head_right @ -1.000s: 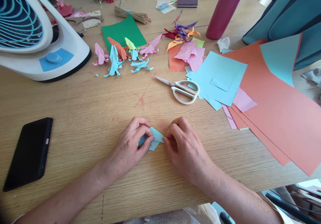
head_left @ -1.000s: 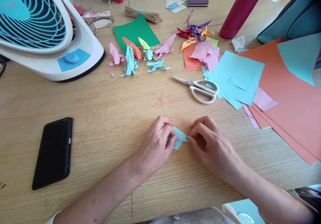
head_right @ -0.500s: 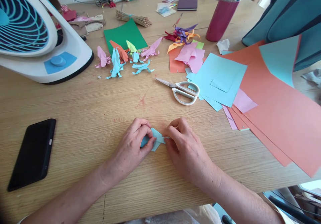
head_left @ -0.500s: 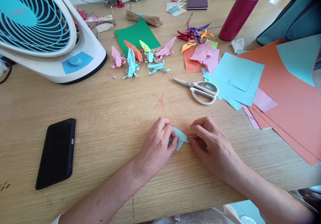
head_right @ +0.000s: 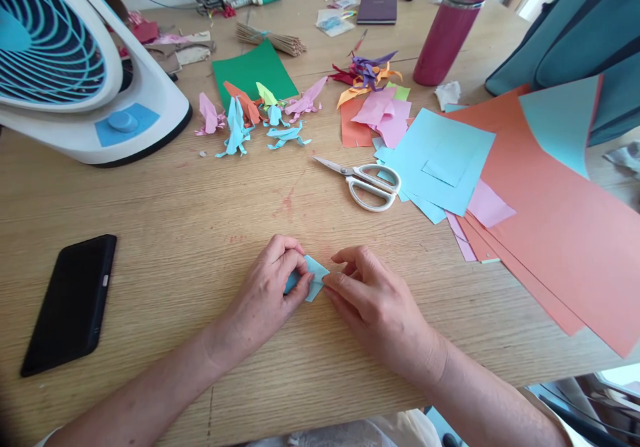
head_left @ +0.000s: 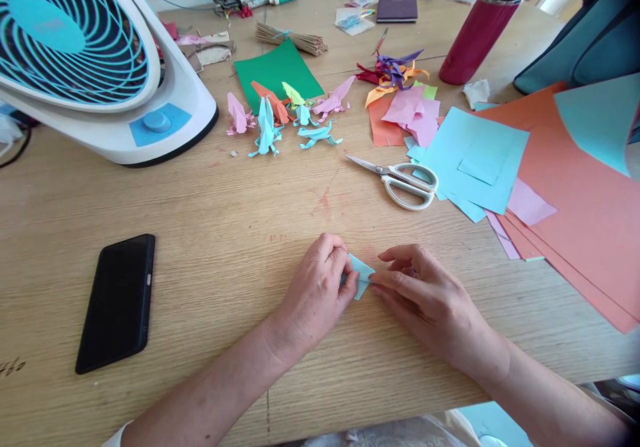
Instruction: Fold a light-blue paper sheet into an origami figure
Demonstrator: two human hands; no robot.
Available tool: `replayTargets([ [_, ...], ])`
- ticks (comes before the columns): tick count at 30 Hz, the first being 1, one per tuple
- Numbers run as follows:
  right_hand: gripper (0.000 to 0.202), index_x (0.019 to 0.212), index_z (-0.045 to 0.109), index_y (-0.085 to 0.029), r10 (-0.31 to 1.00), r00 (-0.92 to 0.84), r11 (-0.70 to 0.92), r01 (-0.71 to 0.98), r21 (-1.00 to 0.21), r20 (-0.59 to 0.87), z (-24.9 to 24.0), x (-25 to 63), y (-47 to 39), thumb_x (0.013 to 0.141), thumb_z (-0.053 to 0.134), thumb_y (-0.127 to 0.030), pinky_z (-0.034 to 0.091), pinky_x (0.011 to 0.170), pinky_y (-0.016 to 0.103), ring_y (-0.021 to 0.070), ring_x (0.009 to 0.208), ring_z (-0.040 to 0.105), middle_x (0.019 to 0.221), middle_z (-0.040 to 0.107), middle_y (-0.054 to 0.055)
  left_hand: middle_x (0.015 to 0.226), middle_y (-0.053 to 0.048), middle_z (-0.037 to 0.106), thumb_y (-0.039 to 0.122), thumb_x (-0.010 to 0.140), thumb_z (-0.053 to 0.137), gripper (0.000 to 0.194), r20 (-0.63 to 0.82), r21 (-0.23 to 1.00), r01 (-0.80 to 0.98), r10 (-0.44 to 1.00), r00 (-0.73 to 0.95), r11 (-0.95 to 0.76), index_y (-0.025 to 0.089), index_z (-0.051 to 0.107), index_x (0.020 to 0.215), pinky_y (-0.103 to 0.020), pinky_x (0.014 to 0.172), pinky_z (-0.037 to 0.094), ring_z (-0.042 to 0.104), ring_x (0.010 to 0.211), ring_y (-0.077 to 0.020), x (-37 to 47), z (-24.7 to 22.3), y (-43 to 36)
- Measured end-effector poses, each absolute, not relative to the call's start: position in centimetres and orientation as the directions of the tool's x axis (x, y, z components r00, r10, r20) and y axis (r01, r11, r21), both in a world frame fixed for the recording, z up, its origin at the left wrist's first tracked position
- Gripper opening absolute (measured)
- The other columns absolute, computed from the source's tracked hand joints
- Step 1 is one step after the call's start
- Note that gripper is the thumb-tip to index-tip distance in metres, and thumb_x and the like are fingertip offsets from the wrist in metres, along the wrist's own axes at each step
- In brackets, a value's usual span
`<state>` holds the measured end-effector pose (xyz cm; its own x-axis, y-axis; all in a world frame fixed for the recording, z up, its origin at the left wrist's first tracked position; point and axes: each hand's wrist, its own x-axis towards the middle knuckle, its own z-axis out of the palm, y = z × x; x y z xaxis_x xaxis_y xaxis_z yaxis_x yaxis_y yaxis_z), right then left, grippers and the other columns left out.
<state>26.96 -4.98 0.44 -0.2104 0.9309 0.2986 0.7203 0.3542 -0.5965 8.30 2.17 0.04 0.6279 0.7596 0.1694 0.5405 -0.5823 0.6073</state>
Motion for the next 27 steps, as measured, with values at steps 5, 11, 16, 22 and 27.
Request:
replayTargets([
  [5,0.022,0.109,0.067,-0.017,0.876,-0.307,0.456,0.779,-0.430,0.372,0.03,27.25,-5.37,0.093,0.054,-0.009,0.054,0.071,0.031,0.0164,0.085,0.059,0.113,0.058,0.011,0.100,-0.008,0.053,0.010,0.087,0.056,0.009,0.166,0.610,0.543,0.763,0.624,-0.577,0.016,0.052,0.082,-0.034,0.082,0.050,0.056,0.093,-0.0196,8.22,-0.05,2.15],
  [11,0.026,0.115,0.065,-0.018,0.863,-0.346,0.471,0.815,-0.338,0.369,0.07,27.39,-5.49,0.094,0.053,-0.009,0.053,0.070,0.031,0.0174,0.083,0.059,0.110,0.061,0.011,0.100,-0.008,0.053,0.010,0.087,0.054,0.012,0.170,0.625,0.538,0.772,0.613,-0.565,0.018,0.048,0.080,-0.035,0.081,0.050,0.055,0.092,-0.0193,8.24,-0.12,2.14],
  [16,0.025,0.114,0.065,-0.016,0.865,-0.347,0.471,0.811,-0.347,0.362,0.08,27.19,-5.50,0.094,0.051,-0.009,0.053,0.071,0.031,0.0171,0.083,0.060,0.109,0.061,0.011,0.099,-0.008,0.053,0.007,0.085,0.050,0.017,0.160,0.629,0.548,0.782,0.603,-0.551,0.020,0.042,0.078,-0.036,0.080,0.050,0.054,0.090,-0.0197,8.27,-0.14,2.05],
  [22,0.026,0.116,0.063,-0.018,0.887,-0.346,0.445,0.817,-0.367,0.306,0.20,27.13,-5.48,0.096,0.047,-0.011,0.053,0.072,0.030,0.0162,0.083,0.061,0.109,0.063,0.009,0.102,-0.009,0.051,0.008,0.088,0.046,0.013,0.104,0.630,0.567,0.781,0.615,-0.530,0.020,0.043,0.083,-0.038,0.083,0.049,0.053,0.094,-0.0211,8.38,0.12,2.02],
  [27,0.024,0.109,0.065,-0.013,0.858,-0.406,0.497,0.810,-0.311,0.313,0.60,26.98,-5.33,0.098,0.044,-0.013,0.052,0.069,0.031,0.0180,0.081,0.061,0.104,0.064,0.011,0.102,-0.007,0.051,0.010,0.090,0.045,0.010,0.077,0.625,0.572,0.771,0.633,-0.532,0.019,0.046,0.087,-0.038,0.085,0.048,0.051,0.094,-0.0209,8.36,0.33,2.00],
])
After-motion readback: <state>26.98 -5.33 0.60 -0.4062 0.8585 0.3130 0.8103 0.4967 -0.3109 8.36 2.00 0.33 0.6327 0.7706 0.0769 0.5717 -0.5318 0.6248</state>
